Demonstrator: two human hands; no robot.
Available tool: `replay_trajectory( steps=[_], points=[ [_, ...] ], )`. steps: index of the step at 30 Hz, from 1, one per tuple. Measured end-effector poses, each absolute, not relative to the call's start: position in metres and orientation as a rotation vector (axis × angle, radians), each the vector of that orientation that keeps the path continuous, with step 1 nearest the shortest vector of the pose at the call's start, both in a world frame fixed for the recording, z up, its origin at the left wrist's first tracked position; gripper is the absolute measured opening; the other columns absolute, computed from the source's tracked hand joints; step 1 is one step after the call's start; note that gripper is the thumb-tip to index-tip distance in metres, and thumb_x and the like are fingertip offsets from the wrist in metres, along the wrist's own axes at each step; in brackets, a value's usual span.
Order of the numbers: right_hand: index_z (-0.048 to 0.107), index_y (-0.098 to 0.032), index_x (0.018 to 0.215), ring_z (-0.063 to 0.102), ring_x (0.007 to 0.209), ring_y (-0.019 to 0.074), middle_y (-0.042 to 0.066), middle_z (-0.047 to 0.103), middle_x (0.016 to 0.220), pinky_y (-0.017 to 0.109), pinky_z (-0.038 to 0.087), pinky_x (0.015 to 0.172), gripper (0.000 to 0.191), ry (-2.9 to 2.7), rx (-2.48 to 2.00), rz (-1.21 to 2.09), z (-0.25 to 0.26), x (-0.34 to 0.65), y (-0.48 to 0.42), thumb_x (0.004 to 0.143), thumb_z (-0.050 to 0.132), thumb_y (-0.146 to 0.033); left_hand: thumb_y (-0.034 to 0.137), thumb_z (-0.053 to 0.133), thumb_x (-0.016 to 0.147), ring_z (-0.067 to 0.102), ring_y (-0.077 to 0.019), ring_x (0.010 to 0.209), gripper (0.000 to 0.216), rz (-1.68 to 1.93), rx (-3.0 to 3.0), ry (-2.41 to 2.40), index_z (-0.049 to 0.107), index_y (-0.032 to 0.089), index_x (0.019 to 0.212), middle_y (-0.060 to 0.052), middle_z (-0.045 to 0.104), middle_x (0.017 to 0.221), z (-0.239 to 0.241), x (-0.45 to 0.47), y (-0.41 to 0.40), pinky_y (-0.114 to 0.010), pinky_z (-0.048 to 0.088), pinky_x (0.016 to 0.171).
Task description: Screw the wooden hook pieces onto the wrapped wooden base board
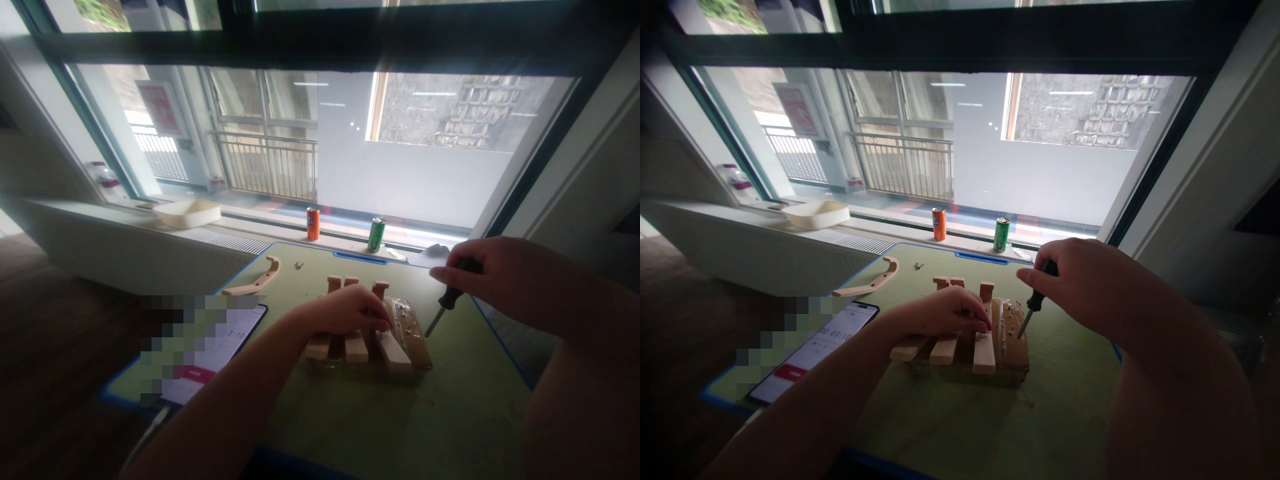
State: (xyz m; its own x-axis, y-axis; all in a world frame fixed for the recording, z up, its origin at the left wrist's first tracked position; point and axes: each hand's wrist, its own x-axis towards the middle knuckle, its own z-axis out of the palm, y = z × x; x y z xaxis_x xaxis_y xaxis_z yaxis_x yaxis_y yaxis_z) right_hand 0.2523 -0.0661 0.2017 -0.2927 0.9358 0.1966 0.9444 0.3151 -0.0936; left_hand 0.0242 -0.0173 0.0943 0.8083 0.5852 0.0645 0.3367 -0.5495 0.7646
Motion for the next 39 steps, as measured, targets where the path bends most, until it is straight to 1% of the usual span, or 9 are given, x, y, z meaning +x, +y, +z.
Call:
replay_trajectory(
  steps=[2, 5, 8, 16, 20, 25, 29, 33, 39],
  points=[
    [0.063, -0.021, 0.070, 0.046, 0.043, 0.0103, 0.001, 0.059, 0.058, 0.025, 0.025, 0.041, 0.050, -2.364, -1.712, -0.060, 0.202, 0.250, -0.066, 0.075, 0.044, -0.066, 0.029, 0.058, 0.079, 0.060, -0.0120, 0.079, 0.023, 0.432, 2.211, 0.697, 0.066, 0.017, 0.097, -0.002, 0.067, 0.089, 0.094, 0.025, -0.016, -0.021, 0.043, 0.069],
    [0.065, -0.021, 0.073, 0.046, 0.045, 0.0100, 0.001, 0.060, 0.060, 0.025, 0.026, 0.042, 0.049, -2.369, -1.660, -0.052, 0.202, 0.247, -0.066, 0.075, 0.044, -0.065, 0.031, 0.061, 0.076, 0.060, -0.0116, 0.077, 0.022, 0.449, 2.225, 0.727, 0.066, 0.017, 0.092, -0.001, 0.067, 0.086, 0.094, 0.026, -0.015, -0.020, 0.043, 0.067],
    [0.065, -0.021, 0.074, 0.047, 0.046, 0.0100, 0.001, 0.061, 0.061, 0.025, 0.026, 0.043, 0.048, -2.381, -1.622, -0.047, 0.202, 0.245, -0.065, 0.076, 0.044, -0.065, 0.029, 0.062, 0.075, 0.059, -0.0108, 0.072, 0.020, 0.439, 2.221, 0.745, 0.067, 0.016, 0.089, -0.001, 0.066, 0.082, 0.093, 0.027, -0.013, -0.020, 0.043, 0.065],
    [0.066, -0.022, 0.076, 0.047, 0.047, 0.0107, 0.001, 0.061, 0.061, 0.025, 0.027, 0.043, 0.047, -2.368, -1.612, -0.083, 0.202, 0.246, -0.065, 0.076, 0.045, -0.064, 0.028, 0.064, 0.074, 0.060, -0.0115, 0.071, 0.016, 0.453, 2.238, 0.766, 0.069, 0.017, 0.085, -0.001, 0.067, 0.079, 0.087, 0.029, -0.010, -0.021, 0.043, 0.065],
    [0.066, -0.022, 0.077, 0.047, 0.048, 0.0101, 0.000, 0.061, 0.063, 0.025, 0.027, 0.044, 0.043, -2.406, -1.535, -0.043, 0.198, 0.236, -0.064, 0.077, 0.046, -0.061, 0.028, 0.062, 0.075, 0.060, -0.0112, 0.072, 0.018, 0.432, 2.248, 0.725, 0.070, 0.018, 0.087, -0.001, 0.068, 0.080, 0.092, 0.028, -0.012, -0.021, 0.042, 0.066],
    [0.064, -0.022, 0.074, 0.046, 0.049, 0.0095, 0.000, 0.060, 0.063, 0.025, 0.027, 0.046, 0.039, -2.468, -1.445, -0.032, 0.189, 0.221, -0.057, 0.078, 0.047, -0.058, 0.033, 0.067, 0.070, 0.059, -0.0128, 0.075, 0.030, 0.435, 2.183, 0.764, 0.068, 0.017, 0.096, -0.002, 0.067, 0.083, 0.093, 0.023, -0.013, -0.023, 0.042, 0.065],
    [0.062, -0.021, 0.071, 0.045, 0.048, 0.0096, -0.001, 0.059, 0.060, 0.025, 0.026, 0.048, 0.039, -2.505, -1.400, -0.046, 0.186, 0.214, -0.054, 0.079, 0.046, -0.056, 0.024, 0.060, 0.075, 0.060, -0.0130, 0.078, 0.028, 0.503, 2.054, 0.743, 0.065, 0.016, 0.101, -0.004, 0.067, 0.089, 0.091, 0.018, -0.011, -0.025, 0.045, 0.070],
    [0.062, -0.021, 0.072, 0.045, 0.049, 0.0096, 0.000, 0.059, 0.062, 0.025, 0.025, 0.048, 0.037, -2.505, -1.379, -0.070, 0.184, 0.211, -0.054, 0.080, 0.046, -0.053, 0.014, 0.055, 0.074, 0.060, -0.0124, 0.081, 0.026, 0.591, 1.969, 0.708, 0.065, 0.014, 0.098, -0.005, 0.067, 0.093, 0.092, 0.019, -0.013, -0.025, 0.046, 0.071],
    [0.062, -0.021, 0.073, 0.046, 0.050, 0.0100, 0.001, 0.060, 0.063, 0.025, 0.025, 0.048, 0.033, -2.510, -1.391, -0.098, 0.183, 0.210, -0.053, 0.080, 0.047, -0.050, 0.014, 0.056, 0.073, 0.058, -0.0098, 0.073, 0.024, 0.700, 1.968, 0.726, 0.065, 0.013, 0.096, -0.004, 0.066, 0.088, 0.095, 0.021, -0.018, -0.021, 0.044, 0.063]
  ],
)
